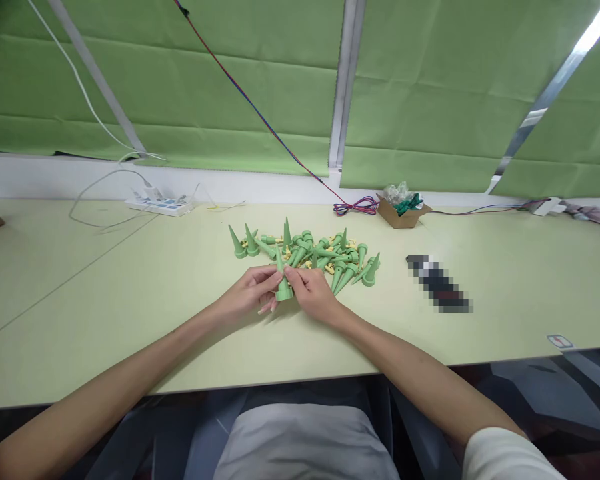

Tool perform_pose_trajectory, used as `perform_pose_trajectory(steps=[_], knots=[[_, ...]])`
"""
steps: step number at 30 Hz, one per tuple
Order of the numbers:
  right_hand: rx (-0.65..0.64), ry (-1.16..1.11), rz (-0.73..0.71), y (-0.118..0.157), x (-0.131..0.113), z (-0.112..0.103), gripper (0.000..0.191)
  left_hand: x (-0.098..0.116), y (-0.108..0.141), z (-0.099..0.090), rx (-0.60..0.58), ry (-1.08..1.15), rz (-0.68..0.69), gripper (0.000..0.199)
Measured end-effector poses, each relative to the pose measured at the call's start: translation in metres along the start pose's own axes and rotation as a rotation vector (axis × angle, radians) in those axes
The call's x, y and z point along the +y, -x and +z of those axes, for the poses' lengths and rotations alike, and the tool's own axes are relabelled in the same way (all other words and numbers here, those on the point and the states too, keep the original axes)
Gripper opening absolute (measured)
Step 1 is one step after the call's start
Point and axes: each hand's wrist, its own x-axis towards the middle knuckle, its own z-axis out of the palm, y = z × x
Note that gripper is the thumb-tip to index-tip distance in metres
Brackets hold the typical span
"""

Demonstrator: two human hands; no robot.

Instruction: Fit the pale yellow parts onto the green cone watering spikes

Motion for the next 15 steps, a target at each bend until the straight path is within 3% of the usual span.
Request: perform_pose_trajectory(steps=[6, 10, 15], knots=[[0.014, -0.028, 0.108, -0.0012, 0.0019, 0.0014, 0.058, 0.0065, 0.0028, 0.0023, 0.066, -0.291, 0.098, 0.036], [0.007, -0.033, 0.148, -0.0025, 0.0054, 0.0017, 0.058, 0.0067, 0.0027, 0.0038, 0.162, -0.565, 0.326, 0.035], [-0.013, -0.081, 0.195, -0.004, 0.0058, 0.0028, 0.058, -0.0013, 0.001, 0.0002, 0.173, -0.828, 0.581, 0.025]])
